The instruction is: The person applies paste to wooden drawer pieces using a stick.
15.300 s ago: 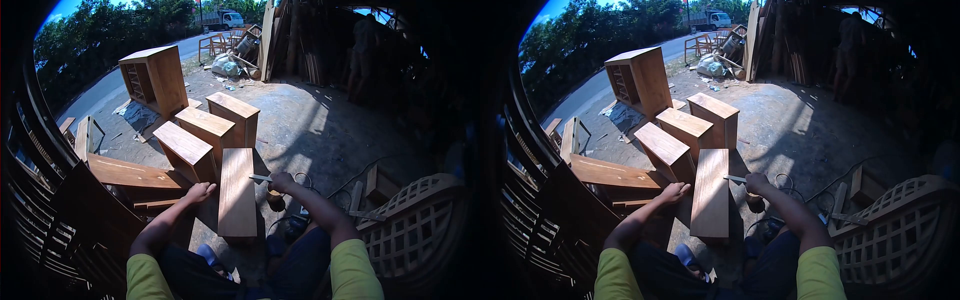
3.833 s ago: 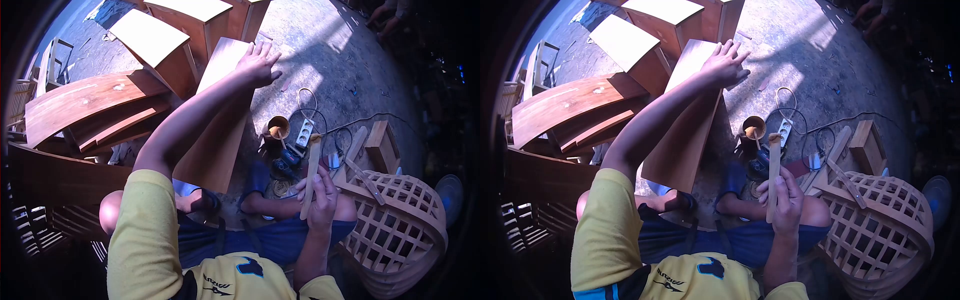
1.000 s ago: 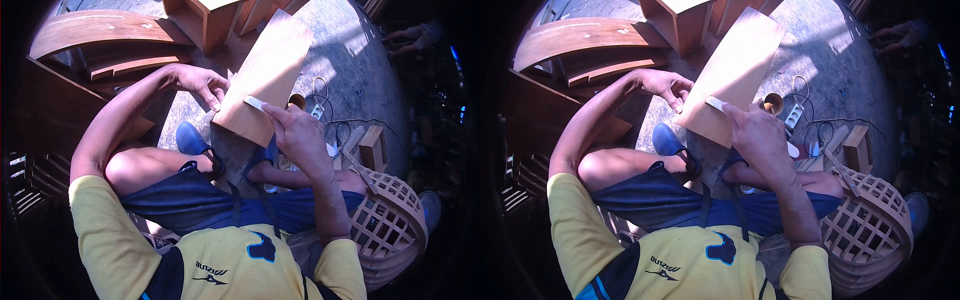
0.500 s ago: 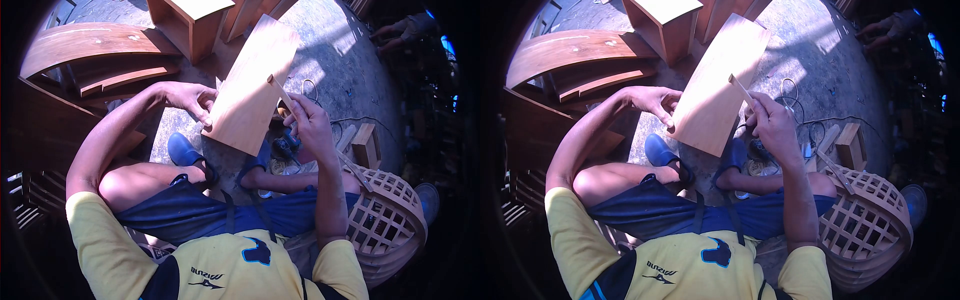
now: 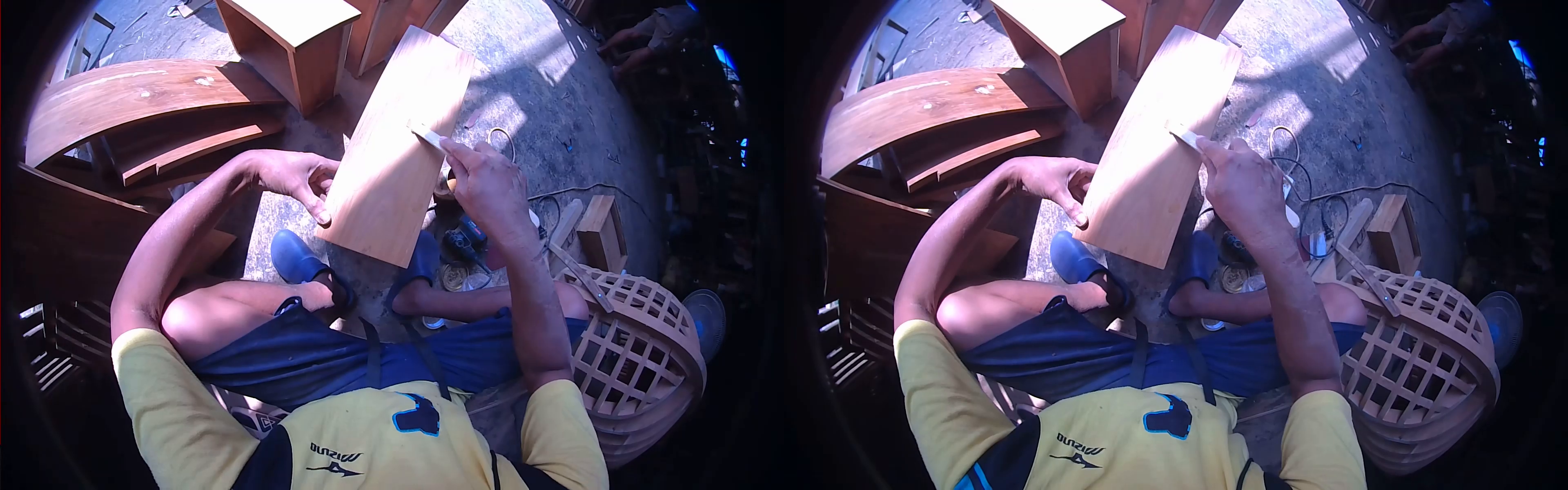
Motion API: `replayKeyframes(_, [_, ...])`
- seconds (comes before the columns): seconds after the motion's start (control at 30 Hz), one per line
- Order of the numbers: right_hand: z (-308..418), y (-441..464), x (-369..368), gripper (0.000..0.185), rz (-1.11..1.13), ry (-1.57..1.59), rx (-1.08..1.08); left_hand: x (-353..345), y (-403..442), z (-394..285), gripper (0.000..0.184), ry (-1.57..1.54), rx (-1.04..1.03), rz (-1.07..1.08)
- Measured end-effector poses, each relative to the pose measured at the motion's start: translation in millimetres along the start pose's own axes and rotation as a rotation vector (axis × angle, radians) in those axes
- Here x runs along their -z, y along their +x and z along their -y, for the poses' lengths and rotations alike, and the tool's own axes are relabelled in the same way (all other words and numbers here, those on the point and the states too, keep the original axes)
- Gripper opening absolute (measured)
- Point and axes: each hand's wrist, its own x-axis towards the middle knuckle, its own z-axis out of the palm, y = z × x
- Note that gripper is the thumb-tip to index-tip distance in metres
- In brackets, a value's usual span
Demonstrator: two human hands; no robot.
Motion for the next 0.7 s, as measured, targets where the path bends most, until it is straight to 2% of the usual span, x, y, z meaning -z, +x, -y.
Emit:
replayKeyframes(0.27, [-0.4, 14.9, 6.5, 0.032, 0.031, -0.097, 0.105, -3.4, -0.7, -6.0, 0.096, -0.030, -0.013, 0.013])
replayKeyframes(0.5, [-9.4, 5.0, -14.4, 0.031, -0.012, -0.048, 0.040, -1.4, 0.0, -4.2, 0.097, -0.032, 0.013, 0.019])
replayKeyframes(0.7, [-6.5, 5.7, -1.6, 0.031, -0.082, -0.042, 0.039, 1.4, 2.5, -2.1, 0.095, -0.012, -0.001, 0.025])
